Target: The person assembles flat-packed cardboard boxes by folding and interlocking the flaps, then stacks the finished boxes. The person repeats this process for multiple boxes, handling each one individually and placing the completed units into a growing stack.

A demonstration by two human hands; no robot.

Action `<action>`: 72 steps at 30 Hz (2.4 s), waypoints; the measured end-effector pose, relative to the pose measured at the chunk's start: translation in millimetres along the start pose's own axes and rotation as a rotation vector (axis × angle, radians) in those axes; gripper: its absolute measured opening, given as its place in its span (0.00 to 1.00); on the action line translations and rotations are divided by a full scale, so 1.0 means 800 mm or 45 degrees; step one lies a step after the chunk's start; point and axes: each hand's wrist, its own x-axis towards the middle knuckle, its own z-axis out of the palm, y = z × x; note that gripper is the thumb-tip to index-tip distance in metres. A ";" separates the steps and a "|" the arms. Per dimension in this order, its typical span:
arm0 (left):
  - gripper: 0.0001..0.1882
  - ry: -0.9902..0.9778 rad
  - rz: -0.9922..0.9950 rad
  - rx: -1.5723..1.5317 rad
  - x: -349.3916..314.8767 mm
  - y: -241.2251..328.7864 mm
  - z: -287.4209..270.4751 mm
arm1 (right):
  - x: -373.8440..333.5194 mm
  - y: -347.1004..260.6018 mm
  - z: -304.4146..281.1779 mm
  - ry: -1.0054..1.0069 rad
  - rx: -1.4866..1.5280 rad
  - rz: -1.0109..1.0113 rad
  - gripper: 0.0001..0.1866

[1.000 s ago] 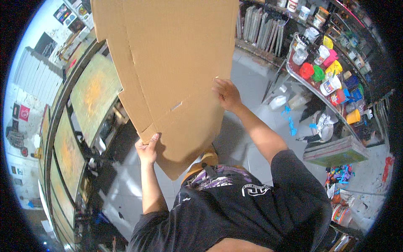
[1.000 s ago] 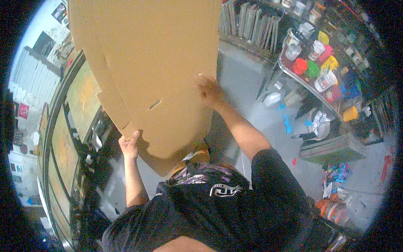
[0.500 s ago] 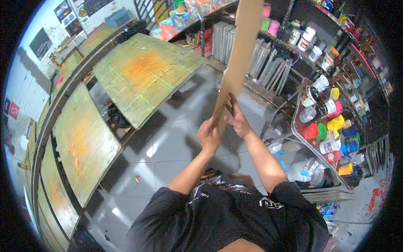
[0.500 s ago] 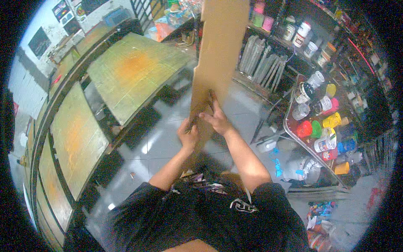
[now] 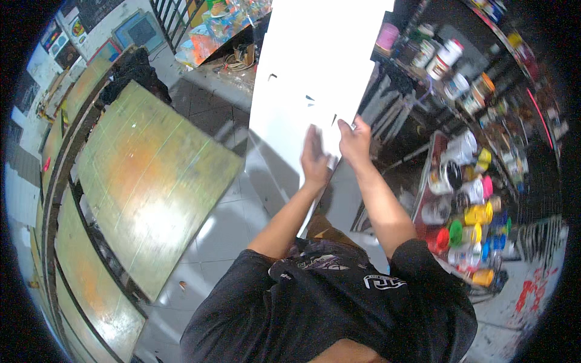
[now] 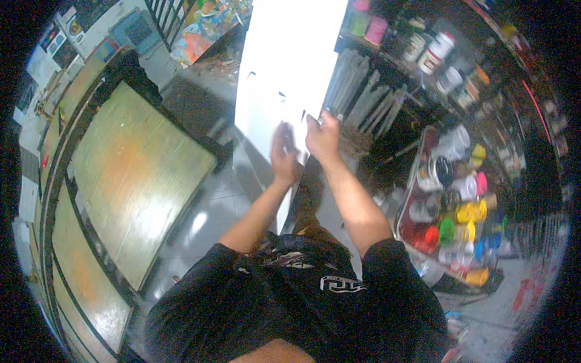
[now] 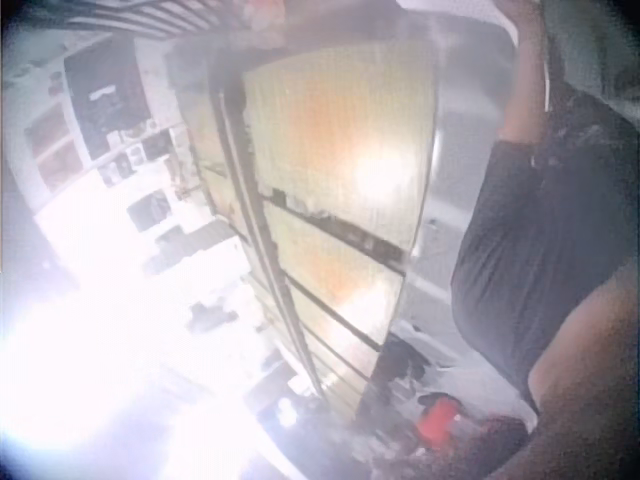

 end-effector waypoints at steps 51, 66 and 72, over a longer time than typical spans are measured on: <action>0.09 1.055 -0.258 -0.533 1.086 -0.387 -0.584 | 0.806 -0.048 1.006 -0.767 0.697 -0.243 0.12; 0.04 1.043 0.049 -0.844 1.287 -0.459 -0.958 | 0.878 -0.121 1.458 -0.949 0.900 -0.571 0.08; 0.11 1.205 -0.061 -0.638 1.342 -0.496 -1.113 | 0.927 -0.142 1.601 -1.099 0.811 -0.467 0.08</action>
